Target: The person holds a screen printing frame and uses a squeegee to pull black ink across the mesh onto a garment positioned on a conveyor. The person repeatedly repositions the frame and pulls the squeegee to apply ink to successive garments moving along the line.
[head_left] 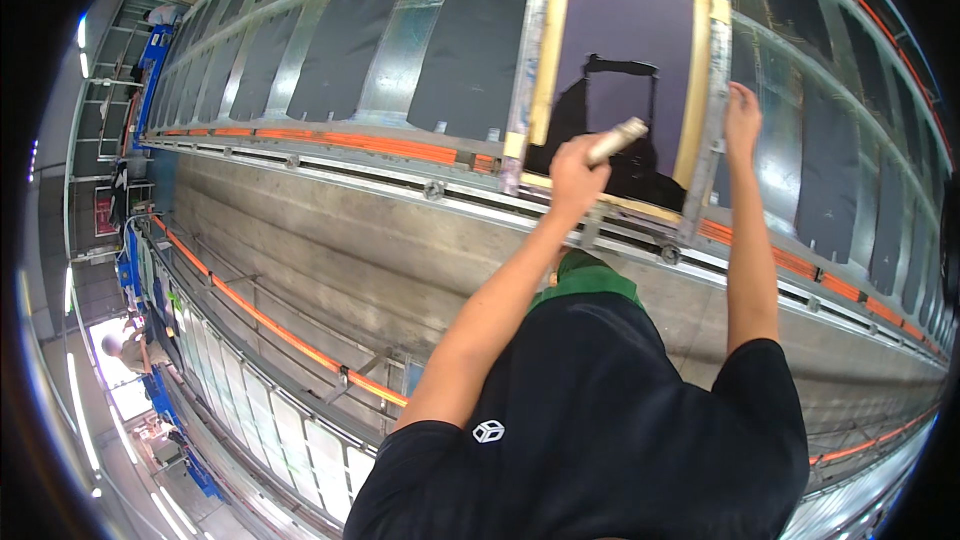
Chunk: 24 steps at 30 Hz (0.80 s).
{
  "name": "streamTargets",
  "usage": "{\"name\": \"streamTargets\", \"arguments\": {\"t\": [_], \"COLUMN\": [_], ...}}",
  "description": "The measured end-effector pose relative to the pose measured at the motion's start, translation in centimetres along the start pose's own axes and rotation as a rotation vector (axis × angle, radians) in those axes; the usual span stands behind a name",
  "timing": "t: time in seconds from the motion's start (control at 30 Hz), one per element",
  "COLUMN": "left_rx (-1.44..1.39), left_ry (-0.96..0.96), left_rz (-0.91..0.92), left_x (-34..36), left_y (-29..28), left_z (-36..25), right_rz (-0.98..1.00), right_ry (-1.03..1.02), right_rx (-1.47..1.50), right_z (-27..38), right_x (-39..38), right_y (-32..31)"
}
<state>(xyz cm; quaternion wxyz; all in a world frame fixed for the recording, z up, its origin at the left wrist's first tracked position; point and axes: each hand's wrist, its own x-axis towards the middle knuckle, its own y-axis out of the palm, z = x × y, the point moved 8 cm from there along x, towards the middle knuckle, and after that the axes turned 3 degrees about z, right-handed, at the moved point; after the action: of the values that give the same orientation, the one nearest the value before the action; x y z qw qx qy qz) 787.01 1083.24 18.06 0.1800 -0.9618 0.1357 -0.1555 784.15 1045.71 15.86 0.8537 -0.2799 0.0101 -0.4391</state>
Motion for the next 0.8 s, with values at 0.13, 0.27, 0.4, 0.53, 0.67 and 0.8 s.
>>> {"name": "streamTargets", "arguments": {"t": [0.13, 0.27, 0.4, 0.53, 0.67, 0.8], "left_rx": [-0.062, -0.011, -0.179, -0.365, -0.334, 0.205], "left_ry": [-0.295, -0.349, -0.511, -0.578, -0.644, -0.252], "left_rz": [-0.131, -0.225, -0.27, -0.16, -0.003, 0.284], "left_x": [2.1, 3.4, 4.8, 5.5, 6.2, 7.0], "left_y": [-9.6, -20.4, -25.0, -25.8, -25.3, -24.2], "left_z": [9.0, 15.1, 16.4, 18.2, 20.1, 17.9], "right_rz": [0.024, 0.047, 0.054, 0.117, 0.046, 0.131], "right_ry": [0.096, 0.145, 0.16, 0.235, 0.147, 0.25], "right_rx": [0.036, 0.112, 0.161, 0.139, 0.065, -0.061], "right_z": [3.5, 7.8, 9.8, 10.2, 9.8, 7.0], "right_x": [-5.1, -8.6, -10.1, -10.4, -10.1, -9.6], "right_y": [12.0, 20.6, 24.3, 25.6, 25.9, 27.2]}}
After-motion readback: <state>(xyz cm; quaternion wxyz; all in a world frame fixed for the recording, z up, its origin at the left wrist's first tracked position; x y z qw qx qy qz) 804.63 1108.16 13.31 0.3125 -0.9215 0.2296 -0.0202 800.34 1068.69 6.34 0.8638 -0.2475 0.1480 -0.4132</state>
